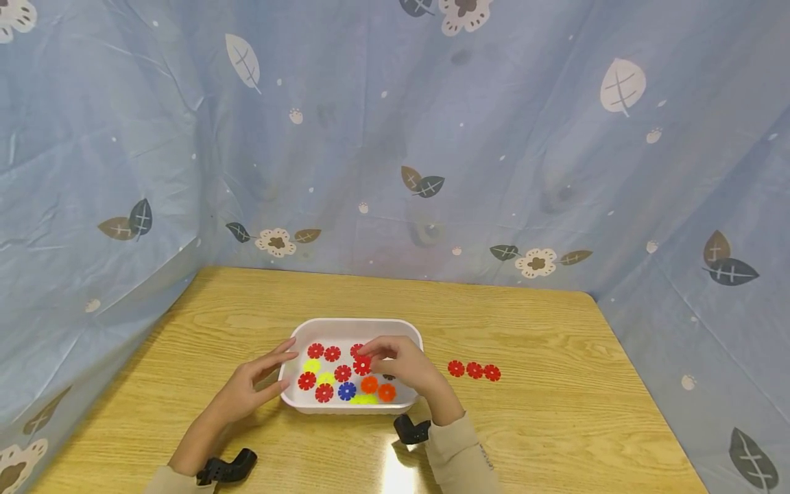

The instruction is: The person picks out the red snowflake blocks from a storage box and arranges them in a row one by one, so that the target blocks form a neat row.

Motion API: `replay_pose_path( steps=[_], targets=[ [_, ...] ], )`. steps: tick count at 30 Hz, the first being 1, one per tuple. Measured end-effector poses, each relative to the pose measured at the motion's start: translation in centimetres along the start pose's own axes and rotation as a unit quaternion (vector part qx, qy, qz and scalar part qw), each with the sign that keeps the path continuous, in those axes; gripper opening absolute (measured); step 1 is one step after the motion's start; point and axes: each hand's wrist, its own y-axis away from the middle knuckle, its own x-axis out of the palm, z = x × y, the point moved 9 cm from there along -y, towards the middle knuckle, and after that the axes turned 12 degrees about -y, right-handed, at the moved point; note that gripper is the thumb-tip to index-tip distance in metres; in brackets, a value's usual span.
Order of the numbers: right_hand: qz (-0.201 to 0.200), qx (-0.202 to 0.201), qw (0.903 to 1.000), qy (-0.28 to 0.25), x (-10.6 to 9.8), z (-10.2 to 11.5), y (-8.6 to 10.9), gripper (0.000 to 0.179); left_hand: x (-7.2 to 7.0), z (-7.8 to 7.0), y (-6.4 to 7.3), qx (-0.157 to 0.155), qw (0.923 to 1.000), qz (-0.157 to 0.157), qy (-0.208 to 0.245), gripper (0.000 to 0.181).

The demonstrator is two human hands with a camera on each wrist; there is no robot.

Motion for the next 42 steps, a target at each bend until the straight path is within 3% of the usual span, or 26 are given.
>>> replay_pose_path(
  steps=[10, 16, 22, 30, 38, 42],
  targets=[
    [-0.065, -0.019, 0.9886, -0.135, -5.6, -1.1, 3.9, 0.035, 0.2, 0.1, 0.1, -0.002, 1.0000, -0.001, 0.002, 0.041],
    [-0.106, -0.045, 0.9788, -0.169, -9.4, -1.9, 6.9, 0.025, 0.2, -0.1, 0.0, 0.007, 1.0000, 0.001, 0.005, 0.041],
    [-0.135, -0.080, 0.9659, -0.206, -12.6, -2.7, 9.9, 0.032, 0.3, -0.3, -0.1, 0.003, 1.0000, 0.005, 0.001, 0.041],
    [-0.230, -0.058, 0.9530, -0.189, -16.1, -3.9, 12.8, 0.027, -0.1, -0.3, -0.3, -0.002, 1.0000, -0.002, -0.008, 0.040],
    [-0.303, -0.029, 0.9355, -0.180, -18.2, -5.5, 14.5, 0.024, -0.1, -0.2, -0.3, -0.002, 1.0000, 0.001, -0.003, 0.040],
    [-0.344, 0.008, 0.9291, -0.137, -19.2, -6.2, 15.1, 0.022, -0.2, -0.2, -0.2, 0.001, 1.0000, -0.002, -0.001, 0.040]
  ],
)
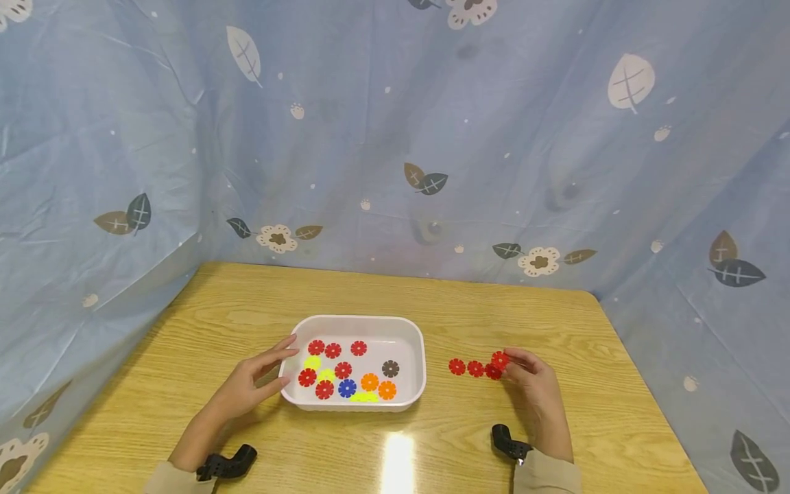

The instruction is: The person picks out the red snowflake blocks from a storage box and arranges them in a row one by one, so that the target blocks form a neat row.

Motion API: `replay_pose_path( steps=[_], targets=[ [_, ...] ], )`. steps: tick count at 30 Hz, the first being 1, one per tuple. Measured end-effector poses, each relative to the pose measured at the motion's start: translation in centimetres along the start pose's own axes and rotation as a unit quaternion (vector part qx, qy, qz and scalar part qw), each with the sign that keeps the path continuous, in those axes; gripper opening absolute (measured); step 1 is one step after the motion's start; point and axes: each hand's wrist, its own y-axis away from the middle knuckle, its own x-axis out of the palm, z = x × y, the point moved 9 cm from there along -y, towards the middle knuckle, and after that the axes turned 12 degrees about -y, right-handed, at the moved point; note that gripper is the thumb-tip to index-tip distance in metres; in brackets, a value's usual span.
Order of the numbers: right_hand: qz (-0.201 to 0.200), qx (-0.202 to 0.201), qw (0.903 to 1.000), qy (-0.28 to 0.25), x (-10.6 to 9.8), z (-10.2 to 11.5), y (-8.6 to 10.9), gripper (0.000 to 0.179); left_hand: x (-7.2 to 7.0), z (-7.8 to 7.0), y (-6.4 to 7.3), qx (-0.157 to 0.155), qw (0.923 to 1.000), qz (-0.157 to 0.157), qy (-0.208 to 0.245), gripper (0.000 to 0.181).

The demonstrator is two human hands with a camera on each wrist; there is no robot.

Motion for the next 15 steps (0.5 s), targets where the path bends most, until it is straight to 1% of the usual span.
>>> replay_pose_path(
  steps=[3, 5, 8, 10, 12, 15],
  targets=[
    [-0.028, 0.012, 0.9989, 0.037, -0.9, -0.1, 0.0, 0.024, 0.0, 0.0, 0.0, 0.002, 1.0000, 0.000, 0.002, 0.040],
    [-0.039, 0.014, 0.9973, 0.061, -1.4, -0.1, 0.1, 0.028, 0.0, 0.0, 0.1, 0.002, 1.0000, 0.001, 0.003, 0.040],
    [-0.049, 0.019, 0.9926, 0.110, -1.9, -0.2, 0.2, 0.034, 0.0, 0.1, 0.1, 0.002, 1.0000, 0.004, 0.007, 0.039],
    [-0.056, 0.026, 0.9876, 0.144, -2.2, -0.4, 0.2, 0.036, 0.1, 0.3, 0.1, 0.001, 0.9999, 0.007, 0.010, 0.040],
    [-0.065, 0.038, 0.9819, 0.173, -2.5, -0.7, 0.3, 0.038, 0.4, 0.7, 0.2, -0.005, 0.9999, 0.010, 0.012, 0.040],
    [-0.076, 0.051, 0.9721, 0.216, -2.7, -0.9, 0.5, 0.038, 1.2, 2.1, 0.4, -0.010, 0.9998, 0.012, 0.008, 0.042]
  ],
)
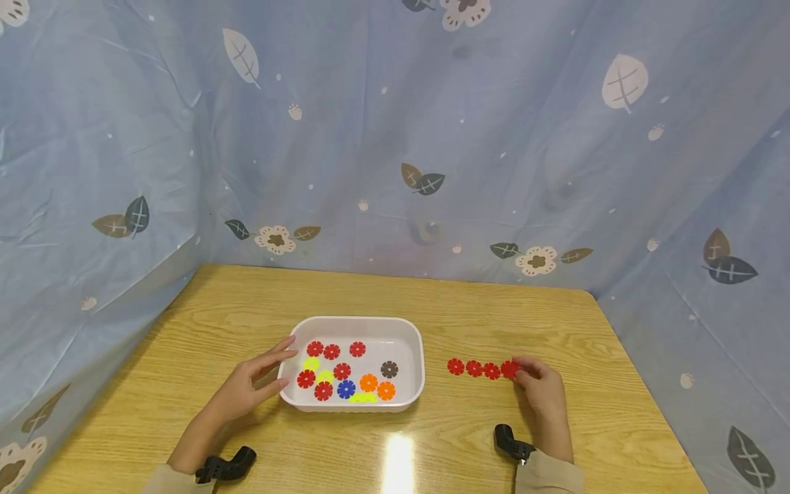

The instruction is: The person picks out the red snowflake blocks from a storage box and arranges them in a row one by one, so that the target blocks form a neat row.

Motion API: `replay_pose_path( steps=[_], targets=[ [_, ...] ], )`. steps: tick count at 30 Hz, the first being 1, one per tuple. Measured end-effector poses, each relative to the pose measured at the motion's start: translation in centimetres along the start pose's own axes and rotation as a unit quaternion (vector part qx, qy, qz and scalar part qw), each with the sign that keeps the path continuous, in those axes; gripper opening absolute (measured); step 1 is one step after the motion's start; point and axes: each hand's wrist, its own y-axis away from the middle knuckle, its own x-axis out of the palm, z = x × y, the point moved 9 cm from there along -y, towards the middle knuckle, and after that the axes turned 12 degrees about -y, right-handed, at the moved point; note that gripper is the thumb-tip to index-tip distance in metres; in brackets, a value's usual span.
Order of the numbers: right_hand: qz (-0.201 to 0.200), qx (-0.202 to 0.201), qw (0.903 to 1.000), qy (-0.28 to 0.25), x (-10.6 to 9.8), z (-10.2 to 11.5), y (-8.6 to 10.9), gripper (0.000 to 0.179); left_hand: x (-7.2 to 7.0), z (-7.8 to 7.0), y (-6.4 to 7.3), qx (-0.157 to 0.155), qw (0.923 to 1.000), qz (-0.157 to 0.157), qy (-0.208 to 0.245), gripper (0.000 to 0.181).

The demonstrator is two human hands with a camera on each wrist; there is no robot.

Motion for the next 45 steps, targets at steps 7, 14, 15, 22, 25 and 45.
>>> replay_pose_path(
  steps=[7, 14, 15, 22, 25, 45],
  targets=[
    [-0.019, -0.020, 0.9929, 0.116, -0.1, 0.2, 0.3, 0.034, -0.9, -1.8, 0.0, -0.009, 0.9999, 0.007, -0.004, 0.041],
    [-0.044, -0.037, 0.9872, 0.149, -0.4, 0.6, 0.4, 0.032, -0.9, -1.8, -0.1, -0.018, 0.9998, 0.009, -0.008, 0.040],
    [-0.046, -0.035, 0.9880, 0.143, -0.4, 0.6, 0.5, 0.033, -0.8, -1.6, 0.0, -0.019, 0.9998, 0.008, -0.009, 0.040],
    [-0.047, -0.066, 0.9943, 0.069, -0.1, 2.6, 1.0, 0.039, 0.5, 0.9, 0.2, -0.016, 0.9998, 0.000, -0.014, 0.043],
    [-0.030, -0.111, 0.9924, 0.044, 0.8, 4.2, 1.3, 0.040, 0.6, 1.5, 0.2, -0.014, 0.9998, 0.000, -0.013, 0.044],
    [0.146, -0.204, 0.9629, -0.098, 13.4, 10.6, 4.1, 0.033, 0.8, 1.7, 0.2, -0.003, 0.9999, -0.002, -0.011, 0.043]
  ],
)
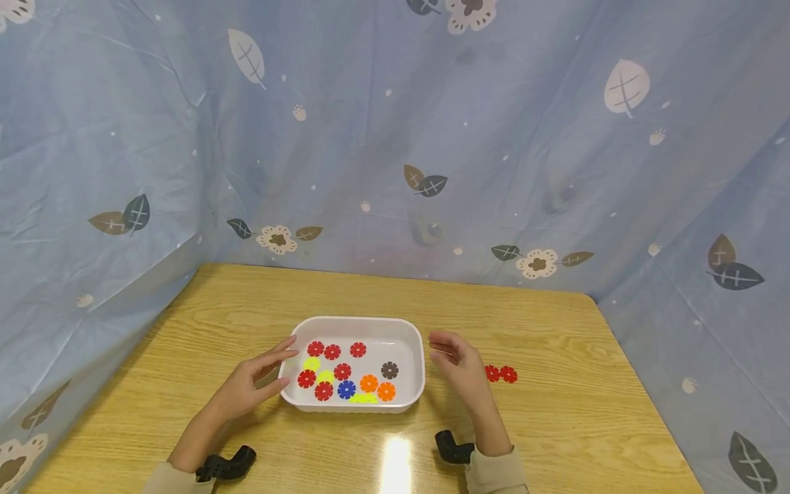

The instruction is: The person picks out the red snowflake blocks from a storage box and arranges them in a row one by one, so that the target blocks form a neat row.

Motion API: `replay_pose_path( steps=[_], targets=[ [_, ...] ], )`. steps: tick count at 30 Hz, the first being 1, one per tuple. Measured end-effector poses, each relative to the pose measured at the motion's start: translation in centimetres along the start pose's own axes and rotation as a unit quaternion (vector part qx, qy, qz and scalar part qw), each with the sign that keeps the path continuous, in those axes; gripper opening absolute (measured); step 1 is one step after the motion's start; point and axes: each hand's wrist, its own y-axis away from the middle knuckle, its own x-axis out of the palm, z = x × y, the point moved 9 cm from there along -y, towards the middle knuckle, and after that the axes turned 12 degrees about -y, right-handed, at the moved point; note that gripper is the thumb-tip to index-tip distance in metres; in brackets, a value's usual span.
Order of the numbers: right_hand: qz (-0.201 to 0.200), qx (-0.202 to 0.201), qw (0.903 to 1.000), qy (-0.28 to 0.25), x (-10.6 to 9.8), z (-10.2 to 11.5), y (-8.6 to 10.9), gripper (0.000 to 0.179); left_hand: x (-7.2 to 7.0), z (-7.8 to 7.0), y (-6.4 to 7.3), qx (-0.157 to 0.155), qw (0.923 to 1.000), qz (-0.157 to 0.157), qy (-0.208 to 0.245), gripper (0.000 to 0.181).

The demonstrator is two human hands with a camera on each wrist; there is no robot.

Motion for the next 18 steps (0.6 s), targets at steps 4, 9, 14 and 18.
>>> replay_pose_path(
  steps=[4, 9, 14, 18],
  targets=[
    [0.022, 0.007, 0.9994, -0.025, 3.0, 0.1, -0.6, 0.033, 0.0, 0.2, 0.0, -0.001, 1.0000, 0.000, 0.007, 0.043],
    [0.058, 0.012, 0.9974, -0.041, 6.3, 0.0, -1.7, 0.036, 0.1, 0.5, 0.0, -0.014, 0.9999, 0.002, 0.006, 0.044],
    [0.084, 0.037, 0.9939, -0.061, 8.9, -0.6, -2.9, 0.038, 0.1, 0.4, 0.1, -0.008, 1.0000, 0.006, 0.000, 0.043],
    [0.091, 0.051, 0.9935, -0.044, 10.5, -1.0, -3.8, 0.039, -0.1, -0.3, 0.0, -0.008, 0.9999, 0.006, -0.002, 0.043]
  ],
)
